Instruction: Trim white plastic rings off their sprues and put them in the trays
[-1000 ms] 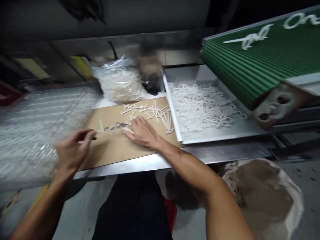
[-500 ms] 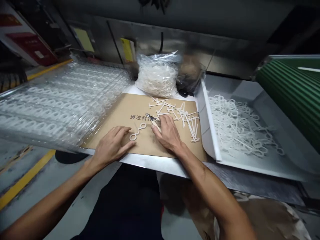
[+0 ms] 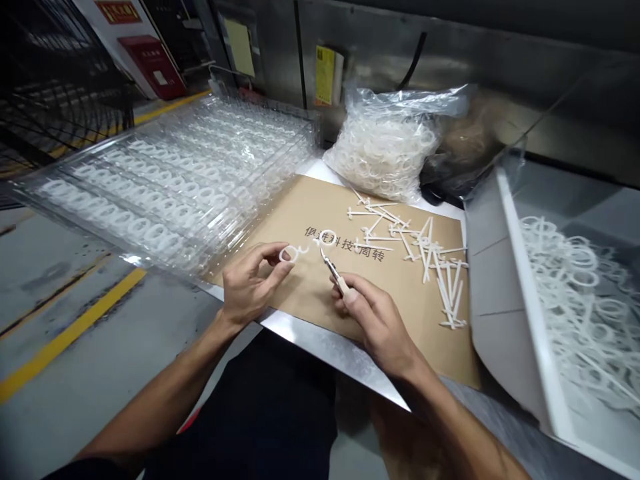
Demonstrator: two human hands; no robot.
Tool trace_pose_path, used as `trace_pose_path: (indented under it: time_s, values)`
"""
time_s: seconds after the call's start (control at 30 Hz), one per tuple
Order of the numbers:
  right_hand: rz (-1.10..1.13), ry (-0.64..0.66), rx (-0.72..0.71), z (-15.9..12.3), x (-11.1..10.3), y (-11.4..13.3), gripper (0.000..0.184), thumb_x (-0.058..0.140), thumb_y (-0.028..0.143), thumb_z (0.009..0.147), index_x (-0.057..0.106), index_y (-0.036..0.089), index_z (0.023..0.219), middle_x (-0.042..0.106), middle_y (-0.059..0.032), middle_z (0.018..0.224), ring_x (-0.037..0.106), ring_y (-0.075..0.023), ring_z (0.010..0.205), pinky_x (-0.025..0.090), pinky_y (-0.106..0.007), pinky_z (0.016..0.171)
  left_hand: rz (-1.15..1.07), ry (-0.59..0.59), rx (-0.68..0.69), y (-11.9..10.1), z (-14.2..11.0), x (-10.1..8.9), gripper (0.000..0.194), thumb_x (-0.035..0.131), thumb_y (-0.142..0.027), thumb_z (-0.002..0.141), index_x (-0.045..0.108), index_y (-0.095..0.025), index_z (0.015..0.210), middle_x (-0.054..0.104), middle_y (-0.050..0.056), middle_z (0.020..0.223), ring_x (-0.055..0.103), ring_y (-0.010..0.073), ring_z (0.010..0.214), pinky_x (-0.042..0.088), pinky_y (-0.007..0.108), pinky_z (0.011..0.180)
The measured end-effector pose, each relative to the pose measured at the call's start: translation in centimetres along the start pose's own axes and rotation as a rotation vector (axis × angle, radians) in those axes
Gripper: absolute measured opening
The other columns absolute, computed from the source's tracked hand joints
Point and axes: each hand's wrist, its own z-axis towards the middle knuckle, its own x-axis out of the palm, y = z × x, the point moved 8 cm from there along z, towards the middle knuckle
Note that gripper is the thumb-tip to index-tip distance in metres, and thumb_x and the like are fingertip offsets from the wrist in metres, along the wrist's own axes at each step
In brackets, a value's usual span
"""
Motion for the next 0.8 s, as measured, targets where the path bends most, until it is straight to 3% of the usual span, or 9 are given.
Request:
trace_pose_path:
  time_s: [0.07, 0.2, 0.6, 0.8]
  values:
    - [0.148, 0.051, 0.096, -0.3, 0.7, -0.6, 0.047, 0.050, 0.055, 0.105, 0.069, 0.019, 0.128, 0.067, -0.0108, 0.108, 0.062, -0.0227, 0.090, 0.054, -0.038, 0.085, -0.051, -0.021, -0.005, 0.0, -0.1, -0.2, 0.020, 0.072, -0.024, 0.096, 0.070, -0.016, 0.113, 0.074, 0.003, 0.089, 0.069, 0.0116, 0.079, 0.057, 0.023, 0.074]
    - [0.130, 0.090, 0.190, -0.7, 1.2, -1.0, 0.047, 0.052, 0.058, 0.103, 0.069, 0.021, 0.125, 0.066, -0.0101, 0.106, 0.060, -0.0230, 0.086, 0.052, -0.037, 0.080, -0.110, -0.011, 0.010, -0.1, -0.2, -0.2, 0.024, 0.076, -0.025, 0.093, 0.071, -0.017, 0.115, 0.075, 0.003, 0.087, 0.071, 0.0130, 0.080, 0.060, 0.024, 0.073]
    - [0.037, 0.136, 0.187, -0.7, 2.2, -0.8, 0.039, 0.046, 0.056, 0.106, 0.068, 0.030, 0.124, 0.065, -0.0055, 0.099, 0.060, -0.0215, 0.083, 0.051, -0.034, 0.075, -0.156, 0.023, 0.085, -1.1, -0.2, 0.0, 0.031, 0.079, -0.022, 0.090, 0.070, -0.015, 0.119, 0.073, 0.004, 0.085, 0.070, 0.0132, 0.077, 0.059, 0.025, 0.069]
    - [0.057, 0.126, 0.193, -0.4, 2.3, -0.7, 0.037, 0.047, 0.056, 0.106, 0.068, 0.027, 0.107, 0.064, -0.0049, 0.094, 0.058, -0.0219, 0.081, 0.047, -0.034, 0.072, -0.145, 0.037, 0.109, -1.2, -0.4, 0.2, 0.033, 0.080, -0.022, 0.089, 0.070, -0.014, 0.119, 0.073, 0.004, 0.084, 0.070, 0.0146, 0.078, 0.060, 0.027, 0.071]
